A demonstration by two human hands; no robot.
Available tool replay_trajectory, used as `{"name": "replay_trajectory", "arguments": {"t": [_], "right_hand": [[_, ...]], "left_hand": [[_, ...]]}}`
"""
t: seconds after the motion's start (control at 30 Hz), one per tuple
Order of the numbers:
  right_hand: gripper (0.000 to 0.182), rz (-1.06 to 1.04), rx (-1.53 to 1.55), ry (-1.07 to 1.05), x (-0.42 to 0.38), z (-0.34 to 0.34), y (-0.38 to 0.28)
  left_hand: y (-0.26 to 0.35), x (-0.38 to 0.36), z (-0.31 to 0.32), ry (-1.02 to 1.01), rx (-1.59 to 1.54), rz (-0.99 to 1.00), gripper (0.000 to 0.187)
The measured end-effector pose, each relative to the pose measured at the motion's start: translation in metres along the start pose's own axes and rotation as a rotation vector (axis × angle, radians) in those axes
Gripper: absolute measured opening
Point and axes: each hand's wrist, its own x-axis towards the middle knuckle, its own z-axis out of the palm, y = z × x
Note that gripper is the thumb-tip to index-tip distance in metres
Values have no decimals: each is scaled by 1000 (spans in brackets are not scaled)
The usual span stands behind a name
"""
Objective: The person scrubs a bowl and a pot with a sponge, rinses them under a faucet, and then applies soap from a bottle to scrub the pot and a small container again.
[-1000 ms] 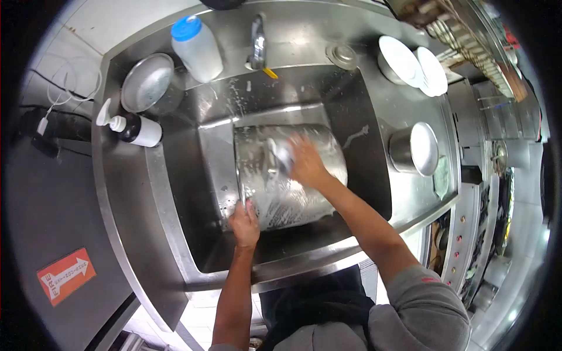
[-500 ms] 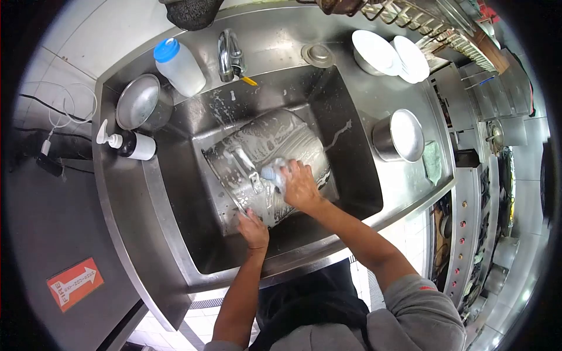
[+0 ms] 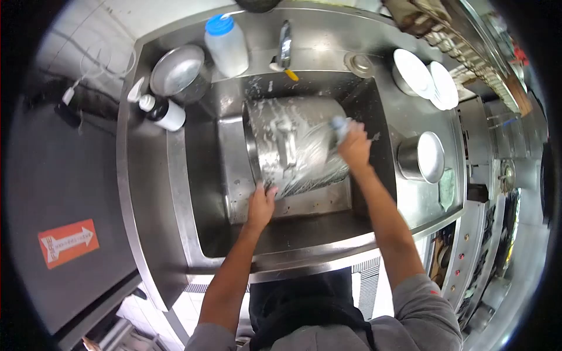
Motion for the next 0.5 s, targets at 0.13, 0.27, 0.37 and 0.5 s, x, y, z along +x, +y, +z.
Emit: {"name": "replay_trajectory", "arguments": {"t": [0.13, 0.27, 0.37, 0.5], "right_hand": [[48, -113, 398, 22, 28, -66, -39], [33, -351, 223, -26, 42, -96, -174], [33, -200, 61, -9, 42, -58, -207], [38, -199, 167, 3, -39, -86, -197]], "left_hand": [[17, 53, 7, 144, -215, -42, 27], [14, 65, 0, 128, -261, 6, 21], [-9, 58, 22, 166, -243, 30, 20], [-12, 62, 15, 279, -343, 268, 24]]}}
